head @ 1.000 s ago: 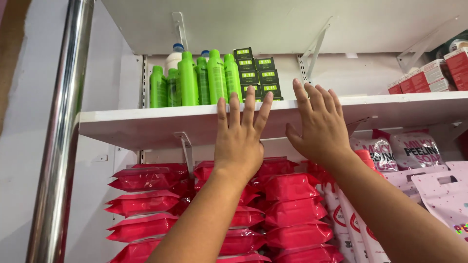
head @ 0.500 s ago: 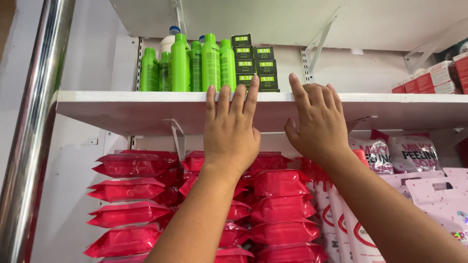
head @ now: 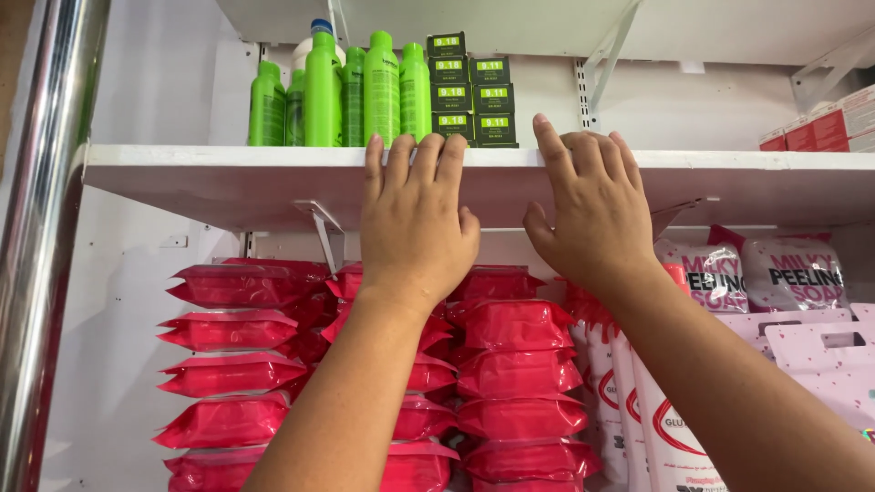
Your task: The person picks up stacks of green boxes from a shelf and places them into a cardboard box on the floor. The person repeats this process multiple times, handling the boxes by hand and organizing them into the container.
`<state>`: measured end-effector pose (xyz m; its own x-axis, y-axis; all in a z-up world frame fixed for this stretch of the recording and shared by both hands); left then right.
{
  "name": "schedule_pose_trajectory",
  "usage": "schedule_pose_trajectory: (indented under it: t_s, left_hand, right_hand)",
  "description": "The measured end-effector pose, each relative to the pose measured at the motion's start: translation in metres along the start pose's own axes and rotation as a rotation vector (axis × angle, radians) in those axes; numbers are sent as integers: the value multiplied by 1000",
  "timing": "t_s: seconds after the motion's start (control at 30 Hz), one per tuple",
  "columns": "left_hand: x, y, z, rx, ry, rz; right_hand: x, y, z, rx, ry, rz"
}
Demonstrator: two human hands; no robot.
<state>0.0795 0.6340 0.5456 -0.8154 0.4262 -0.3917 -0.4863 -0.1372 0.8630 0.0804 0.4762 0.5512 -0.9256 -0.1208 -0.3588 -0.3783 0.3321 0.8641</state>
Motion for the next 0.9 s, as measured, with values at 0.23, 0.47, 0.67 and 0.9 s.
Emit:
schedule_pose_trajectory:
  t_s: [0.23,0.47,0.67,0.9]
  left_hand:
    - [4,1,-1,-15,-54,-24]
    - [6,11,0,-53,-90,86]
    - [-15,56,17,-34,-159,93]
    - [-40,75,23,-3,-58,245]
  right_hand:
    - [5,-2,2,-11,0,-36]
    - [5,7,-3,-174,123,-21]
    - [-21,39,-35,-539,279,220]
    - [-39,67,-48,-831,435,438]
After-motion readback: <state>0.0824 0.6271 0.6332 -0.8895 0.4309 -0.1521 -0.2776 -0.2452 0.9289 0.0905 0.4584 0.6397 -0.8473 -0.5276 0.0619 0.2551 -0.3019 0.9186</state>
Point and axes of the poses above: each hand's wrist, its own y-axis towards the middle knuckle, its own x-axis out of the back of the hand, z = x × y, the point moved 8 cm from there along y, towards the middle knuckle, and after that the axes turned 9 degrees about -z, right-handed, at the moved point
